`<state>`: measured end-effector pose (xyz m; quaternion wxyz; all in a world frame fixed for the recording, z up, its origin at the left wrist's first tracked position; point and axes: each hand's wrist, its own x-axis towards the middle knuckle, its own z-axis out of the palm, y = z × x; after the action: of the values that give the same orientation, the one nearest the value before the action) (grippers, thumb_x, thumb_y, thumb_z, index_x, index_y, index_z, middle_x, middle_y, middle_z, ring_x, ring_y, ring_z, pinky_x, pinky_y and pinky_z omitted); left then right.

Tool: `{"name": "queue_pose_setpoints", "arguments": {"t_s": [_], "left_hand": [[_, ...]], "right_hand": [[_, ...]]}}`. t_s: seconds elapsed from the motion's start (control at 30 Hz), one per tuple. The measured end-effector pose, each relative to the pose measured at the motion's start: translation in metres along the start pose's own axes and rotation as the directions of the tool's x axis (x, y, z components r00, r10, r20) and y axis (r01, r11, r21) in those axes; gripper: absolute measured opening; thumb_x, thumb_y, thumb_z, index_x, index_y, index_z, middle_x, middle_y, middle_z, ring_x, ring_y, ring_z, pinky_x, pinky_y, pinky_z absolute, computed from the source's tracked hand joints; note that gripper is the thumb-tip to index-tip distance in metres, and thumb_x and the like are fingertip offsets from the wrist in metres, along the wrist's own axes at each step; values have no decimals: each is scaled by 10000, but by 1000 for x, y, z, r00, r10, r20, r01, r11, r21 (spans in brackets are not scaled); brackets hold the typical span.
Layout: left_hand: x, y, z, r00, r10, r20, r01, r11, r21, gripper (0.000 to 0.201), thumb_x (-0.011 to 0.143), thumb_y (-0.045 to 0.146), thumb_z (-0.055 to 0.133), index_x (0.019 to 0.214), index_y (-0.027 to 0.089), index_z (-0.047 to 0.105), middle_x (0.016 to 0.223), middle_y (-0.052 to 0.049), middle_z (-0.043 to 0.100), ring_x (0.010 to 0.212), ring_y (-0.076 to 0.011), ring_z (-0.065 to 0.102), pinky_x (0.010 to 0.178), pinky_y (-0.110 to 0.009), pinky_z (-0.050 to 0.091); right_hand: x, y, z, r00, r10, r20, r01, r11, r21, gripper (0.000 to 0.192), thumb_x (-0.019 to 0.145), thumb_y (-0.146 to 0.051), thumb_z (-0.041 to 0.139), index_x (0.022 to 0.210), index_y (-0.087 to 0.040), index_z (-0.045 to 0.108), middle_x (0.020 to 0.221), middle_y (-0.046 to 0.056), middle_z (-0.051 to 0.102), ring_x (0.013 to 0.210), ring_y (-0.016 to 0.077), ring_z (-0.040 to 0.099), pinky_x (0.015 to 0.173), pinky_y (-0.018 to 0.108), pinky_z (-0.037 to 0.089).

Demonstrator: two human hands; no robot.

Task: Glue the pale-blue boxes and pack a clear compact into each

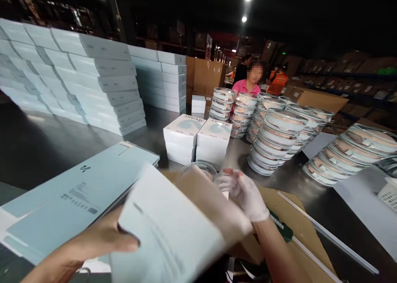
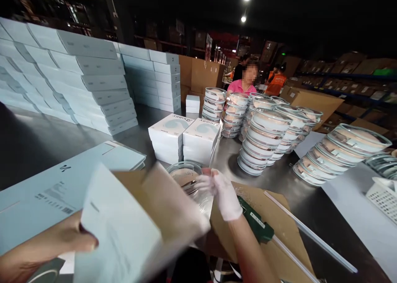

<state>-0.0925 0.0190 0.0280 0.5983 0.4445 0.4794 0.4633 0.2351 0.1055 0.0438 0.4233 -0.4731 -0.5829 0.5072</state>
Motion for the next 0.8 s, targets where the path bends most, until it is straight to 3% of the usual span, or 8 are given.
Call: {"name": "queue_pose_setpoints", "arguments": {"t_s": [0.1,0.2,0.37,0.47,0.57,0.7,0.77,0.8], "left_hand": [[27,-14,3,974,-175,-146,138,962,-235,456,554,500,912,879,194,813,808,-63,842,987,-406,775,805,-431,642],[57,-15,29,974,-207,-89,177,948,-263,443,644,475,883,922,146,779,902,-145,843,992,-390,780,913,-466,617],[70,-19,62,982,-171,74,183,959,-218,649,618,486,909,1087,74,735,1010,-225,818,989,-430,770,935,-547,585],[60,-30,59,989,-91,116,110,980,-168,706,544,475,950,1123,133,732,1119,-174,804,1135,-422,707,1000,-515,548],[54,-41,52,980,19,198,-15,1000,-19,567,564,414,932,1043,173,749,1058,-115,812,1111,-406,697,974,-486,553],[61,-50,54,962,82,261,-107,991,80,567,619,240,868,1151,221,675,1075,-48,769,1025,-326,693,889,-410,579],[67,-53,59,948,90,305,-125,988,95,698,585,145,863,1235,243,628,1087,-19,746,1014,-294,675,889,-382,572],[70,-54,62,938,92,333,-132,986,100,752,562,125,876,1257,250,615,1081,-9,741,1014,-288,666,900,-380,566]], "right_hand": [[51,23,5,978,46,-204,-75,988,-136,434,965,-556,572,1139,-171,668,1206,112,713,1096,248,679,1022,492,495],[80,39,17,958,88,-274,-153,963,-222,234,960,-380,656,1087,-186,691,1275,81,674,1196,245,619,1069,507,462],[70,45,32,932,103,-349,-163,976,-148,208,958,-354,660,1033,-160,668,1014,39,708,881,179,683,836,393,570],[42,21,12,896,-3,-444,-4,1000,-16,301,893,-369,682,1128,-191,624,963,12,716,738,154,655,712,322,548],[16,-26,-30,815,-121,-567,210,973,95,487,809,-422,619,1276,-296,568,1149,-18,715,715,157,644,602,286,499],[-11,-92,-73,703,-86,-706,383,882,274,268,792,-406,575,988,-272,700,1036,3,751,815,196,690,705,334,542],[-23,-111,-74,712,-82,-697,407,858,314,201,754,-367,665,899,-252,743,950,26,768,810,215,700,758,357,560],[-29,-116,-69,730,-172,-661,424,873,240,216,746,-353,700,925,-252,766,982,32,775,853,224,706,788,360,563]]}}
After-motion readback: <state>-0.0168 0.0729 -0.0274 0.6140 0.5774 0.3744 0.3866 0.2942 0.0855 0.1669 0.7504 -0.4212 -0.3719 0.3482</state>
